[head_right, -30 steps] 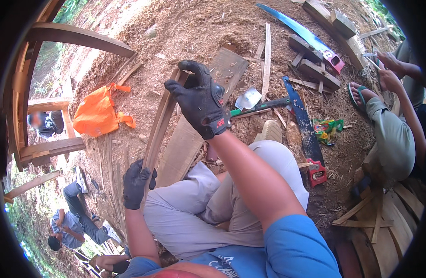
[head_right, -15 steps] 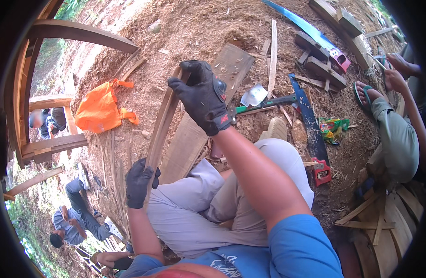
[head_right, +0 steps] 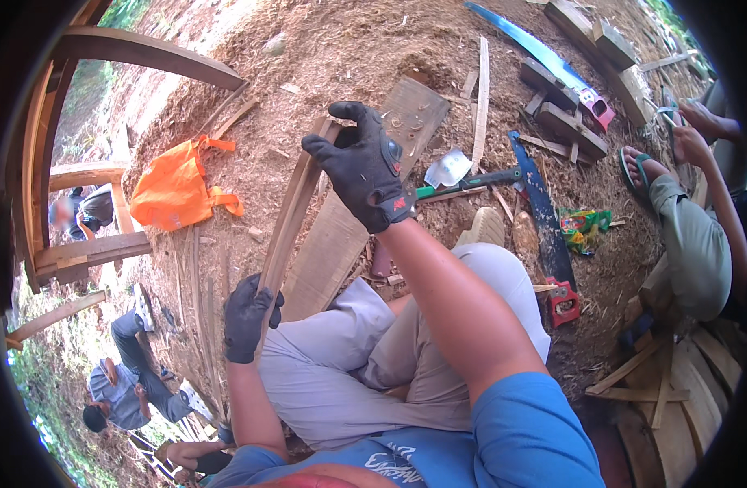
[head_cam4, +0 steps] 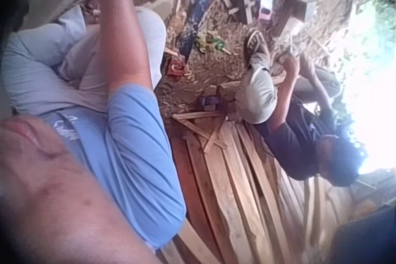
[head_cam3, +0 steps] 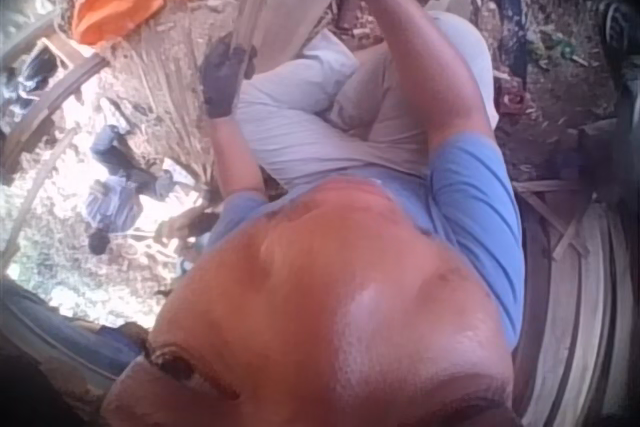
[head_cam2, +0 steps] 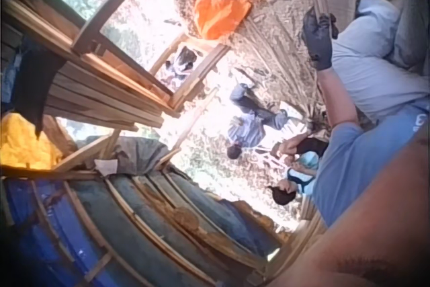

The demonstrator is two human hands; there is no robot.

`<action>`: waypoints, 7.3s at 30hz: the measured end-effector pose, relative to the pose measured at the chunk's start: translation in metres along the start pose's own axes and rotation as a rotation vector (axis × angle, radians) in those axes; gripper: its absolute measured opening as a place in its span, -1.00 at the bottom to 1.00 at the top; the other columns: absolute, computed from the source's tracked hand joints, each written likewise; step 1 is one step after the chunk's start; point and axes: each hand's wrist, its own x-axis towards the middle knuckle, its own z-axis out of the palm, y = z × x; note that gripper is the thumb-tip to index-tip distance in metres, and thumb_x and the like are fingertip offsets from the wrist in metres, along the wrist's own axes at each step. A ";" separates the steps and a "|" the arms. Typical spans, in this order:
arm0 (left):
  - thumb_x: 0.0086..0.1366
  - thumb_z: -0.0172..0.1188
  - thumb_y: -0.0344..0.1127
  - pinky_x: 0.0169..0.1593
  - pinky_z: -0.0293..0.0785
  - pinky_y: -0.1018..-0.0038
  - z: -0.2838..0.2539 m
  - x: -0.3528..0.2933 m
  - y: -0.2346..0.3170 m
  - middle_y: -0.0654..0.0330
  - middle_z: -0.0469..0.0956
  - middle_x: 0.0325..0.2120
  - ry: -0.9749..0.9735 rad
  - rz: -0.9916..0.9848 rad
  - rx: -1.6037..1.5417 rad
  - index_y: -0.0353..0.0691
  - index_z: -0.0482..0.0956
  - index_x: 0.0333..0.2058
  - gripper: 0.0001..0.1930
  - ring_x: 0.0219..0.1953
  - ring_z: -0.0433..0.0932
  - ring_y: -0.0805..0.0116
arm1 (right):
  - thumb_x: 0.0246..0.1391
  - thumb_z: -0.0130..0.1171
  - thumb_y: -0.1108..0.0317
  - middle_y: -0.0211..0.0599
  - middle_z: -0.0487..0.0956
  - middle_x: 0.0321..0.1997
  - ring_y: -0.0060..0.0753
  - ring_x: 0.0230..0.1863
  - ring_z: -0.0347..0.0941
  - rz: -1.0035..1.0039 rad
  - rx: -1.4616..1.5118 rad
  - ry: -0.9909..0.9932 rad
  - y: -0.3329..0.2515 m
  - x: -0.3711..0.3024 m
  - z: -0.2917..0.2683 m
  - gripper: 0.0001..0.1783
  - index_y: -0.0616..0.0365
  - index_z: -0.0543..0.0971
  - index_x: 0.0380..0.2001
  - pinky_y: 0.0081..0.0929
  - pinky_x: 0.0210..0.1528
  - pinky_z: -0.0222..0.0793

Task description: The person sits cross-legged on the ground and uses a knife to shave and shape a thin wooden stick. They rotate the stick frequently to smooth its surface and inspect the progress. The person then picks up a larger piece of wood and uses a hand saw to cut it.

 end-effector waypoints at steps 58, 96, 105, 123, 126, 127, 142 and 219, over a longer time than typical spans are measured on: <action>0.50 0.21 -0.07 -0.52 0.41 0.51 0.003 0.000 0.001 0.21 0.57 -0.46 0.051 -0.021 0.007 -0.39 0.54 0.09 -0.55 -0.60 0.49 0.48 | 0.04 0.57 0.17 -0.25 0.67 -0.33 -0.40 -0.31 0.64 -0.181 -0.011 -0.034 0.024 0.010 0.004 -0.47 0.16 0.60 0.01 -0.34 -0.21 0.59; 0.51 0.20 -0.18 -0.45 0.44 0.53 0.043 0.149 0.026 0.29 0.62 -0.46 -0.185 0.102 0.041 -0.28 0.65 -0.07 -0.74 -0.56 0.50 0.57 | 0.24 0.41 0.03 -0.30 0.71 -0.33 -0.50 -0.29 0.67 0.151 -0.055 -0.183 0.045 0.134 -0.090 -0.55 0.24 0.68 -0.10 -0.48 -0.20 0.58; 0.45 0.21 -0.10 0.06 0.54 0.05 0.129 0.175 -0.028 -0.11 0.68 -0.12 0.216 0.449 0.557 -0.27 0.67 0.03 -0.63 -0.05 0.64 -0.18 | 0.27 0.39 0.05 -0.47 0.64 -0.31 -0.49 -0.31 0.65 0.346 -0.145 -0.120 0.117 0.165 -0.127 -0.60 0.08 0.67 0.00 -0.53 -0.23 0.57; 0.27 0.40 -0.20 0.22 0.46 0.06 0.113 0.140 -0.082 0.00 0.58 0.09 0.323 0.732 0.589 -0.15 0.53 0.27 -0.41 0.11 0.53 -0.09 | 0.28 0.28 -0.07 -0.23 0.78 -0.32 -0.36 -0.31 0.73 0.262 -0.516 -0.181 0.141 0.190 -0.123 -0.54 0.14 0.76 -0.15 -0.37 -0.13 0.63; 0.31 0.36 -0.20 0.21 0.45 0.05 0.115 0.138 -0.075 0.01 0.55 0.14 0.323 0.781 0.588 -0.11 0.49 0.32 -0.39 0.11 0.52 -0.09 | 0.26 0.20 -0.21 -0.22 0.79 -0.30 -0.30 -0.27 0.73 0.211 -0.802 -0.211 0.133 0.196 -0.120 -0.46 0.06 0.79 -0.23 -0.31 -0.05 0.59; 0.34 0.31 -0.22 0.21 0.45 0.06 0.117 0.140 -0.075 0.02 0.53 0.17 0.316 0.798 0.607 -0.08 0.45 0.36 -0.39 0.11 0.53 -0.08 | 0.25 0.20 -0.22 -0.20 0.79 -0.29 -0.27 -0.24 0.74 0.201 -0.890 -0.227 0.127 0.196 -0.115 -0.45 0.06 0.80 -0.24 -0.30 -0.03 0.58; 0.44 0.21 -0.22 0.27 0.41 0.10 0.133 0.151 -0.091 0.06 0.56 0.18 0.418 0.835 0.820 -0.13 0.52 0.32 -0.50 0.19 0.55 0.04 | 0.22 0.16 -0.35 0.07 0.74 -0.11 0.16 0.00 0.67 -0.016 -1.293 -0.168 0.091 0.167 -0.094 -0.32 0.08 0.79 -0.11 -0.04 0.09 0.56; 0.26 0.33 -0.16 0.24 0.49 0.11 0.124 0.157 -0.117 -0.02 0.60 0.03 0.440 0.810 0.347 -0.17 0.62 0.05 -0.58 0.12 0.56 -0.06 | 0.23 0.20 0.22 -0.16 0.55 0.26 -0.30 0.25 0.49 0.129 -0.207 0.089 -0.056 -0.224 -0.286 -0.32 0.35 0.44 0.36 -0.30 0.30 0.40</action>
